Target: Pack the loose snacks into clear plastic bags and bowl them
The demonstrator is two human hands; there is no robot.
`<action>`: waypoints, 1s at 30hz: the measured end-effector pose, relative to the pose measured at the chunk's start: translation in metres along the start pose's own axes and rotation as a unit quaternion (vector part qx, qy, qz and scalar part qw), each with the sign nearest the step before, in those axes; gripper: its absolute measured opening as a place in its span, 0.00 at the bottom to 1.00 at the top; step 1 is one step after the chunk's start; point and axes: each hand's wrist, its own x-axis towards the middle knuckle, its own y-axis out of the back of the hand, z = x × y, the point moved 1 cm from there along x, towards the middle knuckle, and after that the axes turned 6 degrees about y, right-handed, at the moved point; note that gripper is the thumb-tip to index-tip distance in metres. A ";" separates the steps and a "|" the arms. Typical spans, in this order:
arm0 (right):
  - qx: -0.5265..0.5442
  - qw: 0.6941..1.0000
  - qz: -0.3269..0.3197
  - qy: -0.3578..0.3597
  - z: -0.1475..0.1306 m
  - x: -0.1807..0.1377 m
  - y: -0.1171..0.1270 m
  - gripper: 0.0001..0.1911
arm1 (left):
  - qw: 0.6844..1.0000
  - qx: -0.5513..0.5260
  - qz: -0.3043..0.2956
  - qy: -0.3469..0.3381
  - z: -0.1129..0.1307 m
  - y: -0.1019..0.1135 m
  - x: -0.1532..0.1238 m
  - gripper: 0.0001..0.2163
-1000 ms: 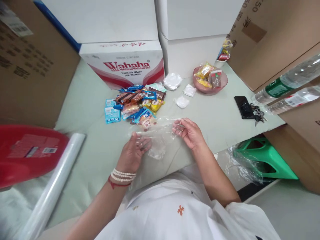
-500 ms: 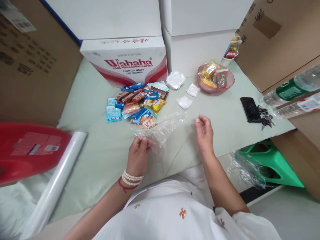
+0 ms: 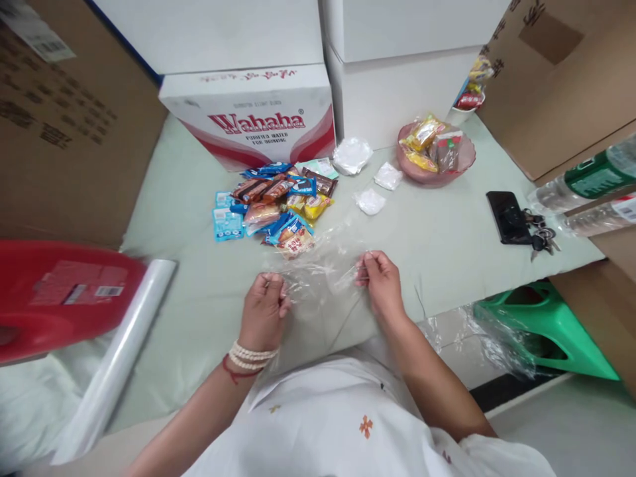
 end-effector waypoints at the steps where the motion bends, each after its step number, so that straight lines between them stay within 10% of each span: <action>1: 0.002 1.000 -0.004 -0.013 -0.001 0.003 0.008 0.21 | 1.000 0.006 -0.008 0.020 0.004 0.010 0.001 0.23; 8: -0.099 0.992 -0.067 -0.028 0.000 0.009 0.050 0.21 | 0.990 0.094 0.014 0.100 0.011 0.074 0.003 0.23; 11: -0.152 0.984 -0.091 -0.010 -0.001 0.009 0.053 0.21 | 0.973 0.185 0.138 -0.008 0.018 0.088 -0.004 0.19; 14: -0.199 0.973 -0.115 0.012 -0.006 0.008 0.050 0.20 | 0.881 0.316 0.274 -0.218 0.032 0.080 -0.022 0.11; 17: -0.241 0.960 -0.141 0.025 -0.011 0.003 0.050 0.21 | 0.794 0.453 0.155 -0.374 0.035 0.051 -0.031 0.08; 21: -0.297 0.943 -0.149 0.031 -0.012 -0.008 0.071 0.22 | 0.705 0.597 -0.041 -0.380 0.009 0.026 -0.013 0.13; 30: -0.438 0.890 -0.117 0.039 -0.026 -0.010 0.131 0.23 | 0.630 0.710 -0.053 -0.308 -0.034 0.043 0.007 0.34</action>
